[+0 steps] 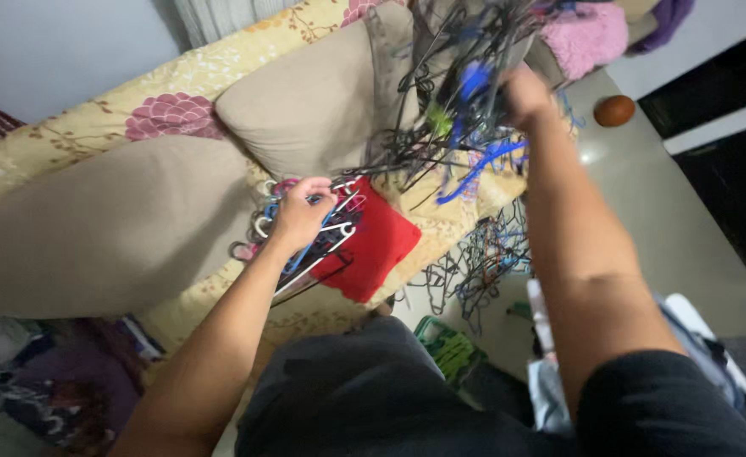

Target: The person sits on the floor and sorts a large pile of mixed plastic and metal hangers by color and type. They pick up hangers from a tangled pile, separate them into groups, and place them into neat stacks on a red cloth.

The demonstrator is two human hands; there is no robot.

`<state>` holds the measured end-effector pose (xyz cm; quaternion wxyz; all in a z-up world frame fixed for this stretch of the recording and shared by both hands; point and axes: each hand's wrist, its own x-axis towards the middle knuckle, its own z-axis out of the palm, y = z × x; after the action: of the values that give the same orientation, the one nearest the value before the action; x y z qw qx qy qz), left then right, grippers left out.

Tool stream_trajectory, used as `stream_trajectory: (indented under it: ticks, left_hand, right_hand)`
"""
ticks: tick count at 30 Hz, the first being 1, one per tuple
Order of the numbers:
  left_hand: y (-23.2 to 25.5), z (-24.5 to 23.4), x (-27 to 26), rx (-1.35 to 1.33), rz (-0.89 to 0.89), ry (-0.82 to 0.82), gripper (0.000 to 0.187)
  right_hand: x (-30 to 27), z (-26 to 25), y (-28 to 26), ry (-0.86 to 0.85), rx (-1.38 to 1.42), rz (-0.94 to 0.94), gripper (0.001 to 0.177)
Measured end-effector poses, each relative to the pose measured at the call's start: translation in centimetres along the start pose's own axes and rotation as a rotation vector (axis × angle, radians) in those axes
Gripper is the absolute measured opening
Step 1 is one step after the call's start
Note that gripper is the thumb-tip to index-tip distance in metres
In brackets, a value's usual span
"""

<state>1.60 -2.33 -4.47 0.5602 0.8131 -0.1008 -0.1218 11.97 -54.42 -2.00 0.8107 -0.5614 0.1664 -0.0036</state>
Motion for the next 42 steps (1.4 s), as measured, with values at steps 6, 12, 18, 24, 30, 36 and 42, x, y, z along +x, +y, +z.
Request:
stream_trajectory:
  ticks: [6, 12, 18, 24, 30, 36, 42]
  left_hand:
    - [0.0, 8.1, 5.7, -0.012, -0.081, 0.093, 0.037]
    - [1.9, 15.6, 9.4, 0.031, -0.018, 0.118, 0.038]
    - [4.1, 19.0, 11.5, 0.047, -0.001, 0.1, 0.044]
    - [9.6, 21.8, 12.1, 0.357, 0.215, 0.098, 0.069]
    - [14.3, 22.2, 15.8, 0.886, 0.612, -0.158, 0.07]
    - [14.4, 20.2, 18.9, 1.268, 0.065, -0.551, 0.068]
    - [10.4, 17.9, 20.6, 0.631, -0.166, -0.707, 0.115]
  right_hand:
    - [5.1, -1.4, 10.8, 0.221, -0.19, 0.269, 0.016]
    - [-0.5, -3.7, 17.0, 0.214, 0.092, 0.388, 0.015]
    - [-11.0, -2.4, 19.2, -0.003, -0.016, 0.375, 0.024]
    - [-16.6, 0.3, 22.3, -0.128, -0.393, 0.102, 0.041]
    - [-21.5, 2.6, 19.5, -0.128, -0.77, -0.028, 0.052]
    - [-21.4, 1.9, 17.1, -0.07, -0.961, -0.353, 0.062]
    - [-18.9, 1.7, 17.6, 0.196, -0.892, -0.302, 0.049]
